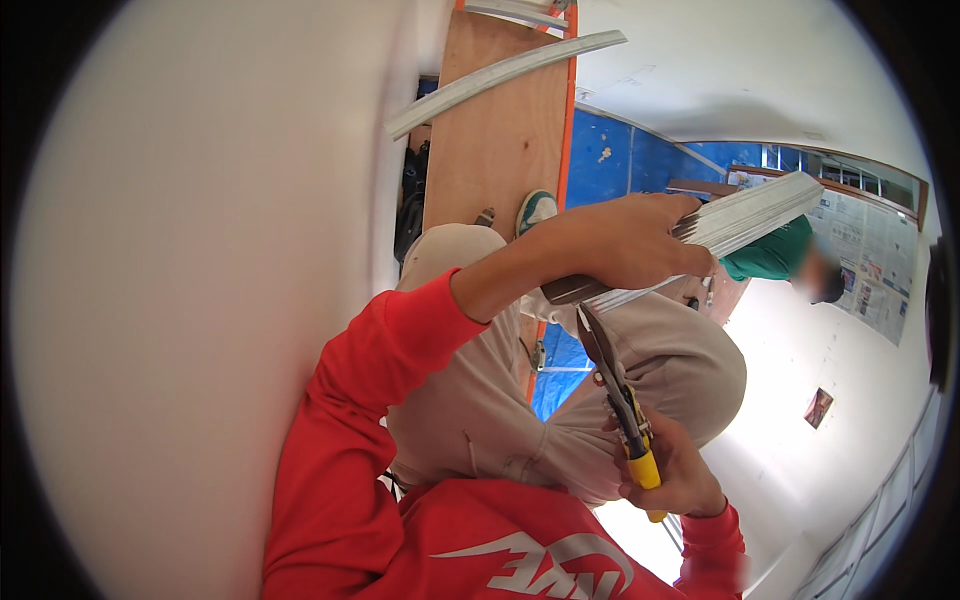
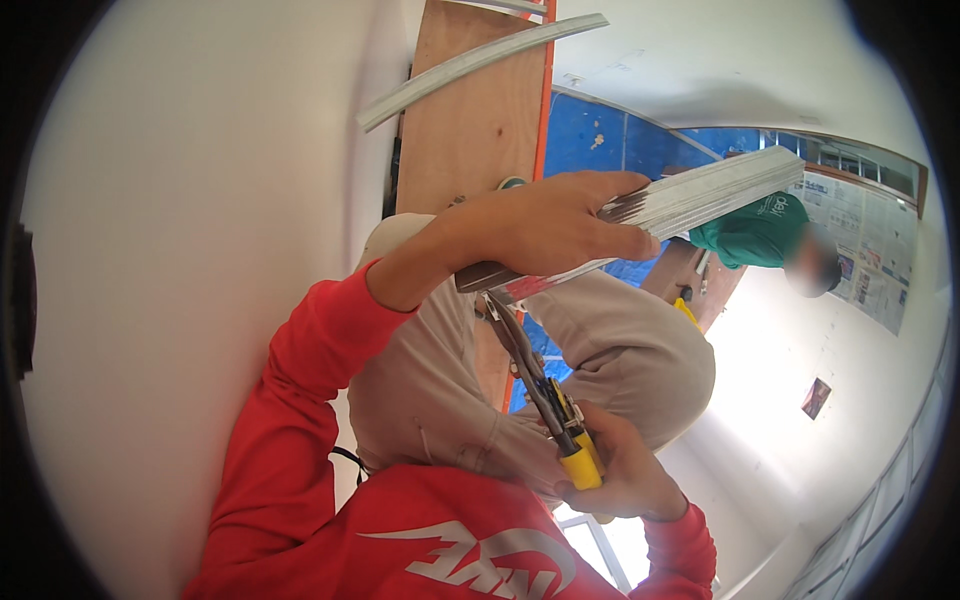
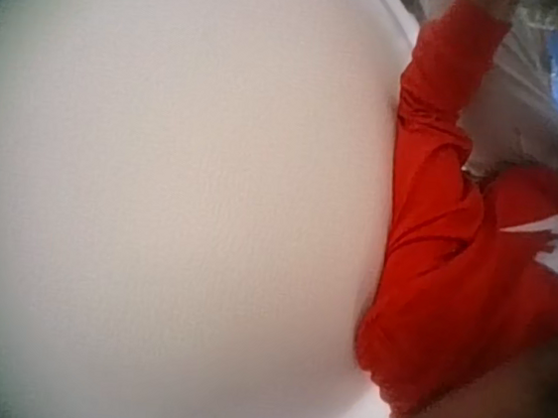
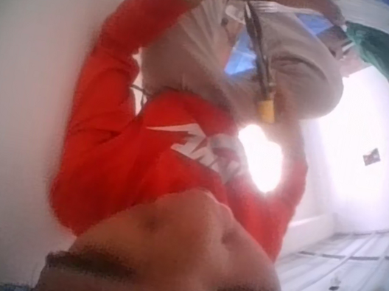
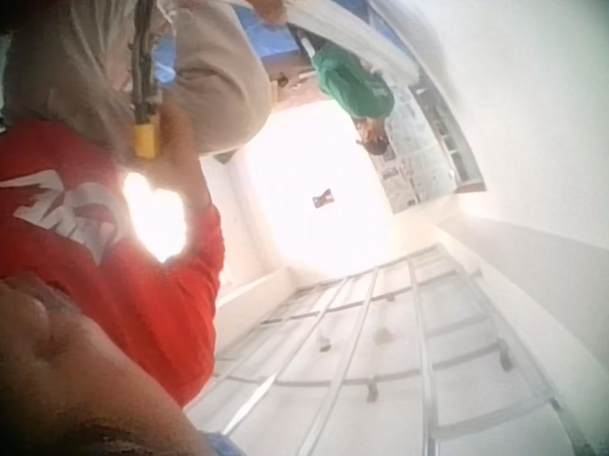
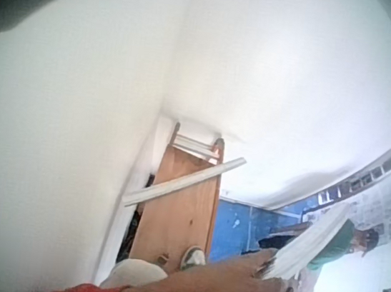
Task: The person cuts metal framing strips with tin snips, fits them into a ceiling grid, and secures them with a power drill. The person repeats this process for multiple sections along the ceiling.
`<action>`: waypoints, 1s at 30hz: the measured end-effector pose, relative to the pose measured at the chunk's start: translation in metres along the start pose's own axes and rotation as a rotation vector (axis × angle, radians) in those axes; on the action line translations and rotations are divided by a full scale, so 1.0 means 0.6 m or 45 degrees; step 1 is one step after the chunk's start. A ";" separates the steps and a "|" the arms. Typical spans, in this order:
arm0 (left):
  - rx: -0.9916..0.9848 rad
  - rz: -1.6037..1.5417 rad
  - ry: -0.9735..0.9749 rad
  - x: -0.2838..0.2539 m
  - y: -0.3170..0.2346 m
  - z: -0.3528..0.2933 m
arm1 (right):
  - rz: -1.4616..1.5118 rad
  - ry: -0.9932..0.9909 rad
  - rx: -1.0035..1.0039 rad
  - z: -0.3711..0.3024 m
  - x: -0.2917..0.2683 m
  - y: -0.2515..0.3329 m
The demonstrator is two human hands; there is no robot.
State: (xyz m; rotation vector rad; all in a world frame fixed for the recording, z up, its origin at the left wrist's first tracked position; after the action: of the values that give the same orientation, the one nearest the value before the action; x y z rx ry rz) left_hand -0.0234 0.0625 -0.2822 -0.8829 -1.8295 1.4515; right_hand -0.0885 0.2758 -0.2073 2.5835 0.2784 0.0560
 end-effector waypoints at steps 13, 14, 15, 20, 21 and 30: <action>0.062 0.416 -0.324 -0.043 -0.013 -0.008 | -0.153 -0.151 0.072 0.004 -0.018 -0.003; 0.141 0.489 -0.409 -0.046 -0.017 -0.009 | -0.157 -0.168 0.100 0.006 -0.019 -0.007; 0.225 0.561 -0.491 -0.048 -0.022 -0.009 | -0.146 -0.184 0.107 0.009 -0.022 -0.008; 0.238 0.549 -0.552 -0.056 -0.008 0.006 | -0.228 -0.158 -0.032 0.020 -0.030 -0.012; 0.189 0.492 -0.523 -0.060 -0.002 0.011 | -0.225 -0.143 -0.044 0.021 -0.031 -0.014; 0.205 0.293 -1.055 -0.171 -0.013 -0.026 | 0.301 0.029 -0.071 0.095 0.032 -0.039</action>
State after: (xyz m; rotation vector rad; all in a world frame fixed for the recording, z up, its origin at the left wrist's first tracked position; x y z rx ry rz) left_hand 0.0474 -0.0139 -0.2787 -0.4331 -2.1623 2.3129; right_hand -0.0684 0.2701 -0.2684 2.5491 -0.0214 0.1761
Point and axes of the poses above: each hand's wrist, its own z-axis towards the middle knuckle, its own x-axis out of the palm, y = z × x, the point moved 7 cm from there along z, towards the middle knuckle, and after that the axes turned 7 degrees about -y, right-handed, at the moved point
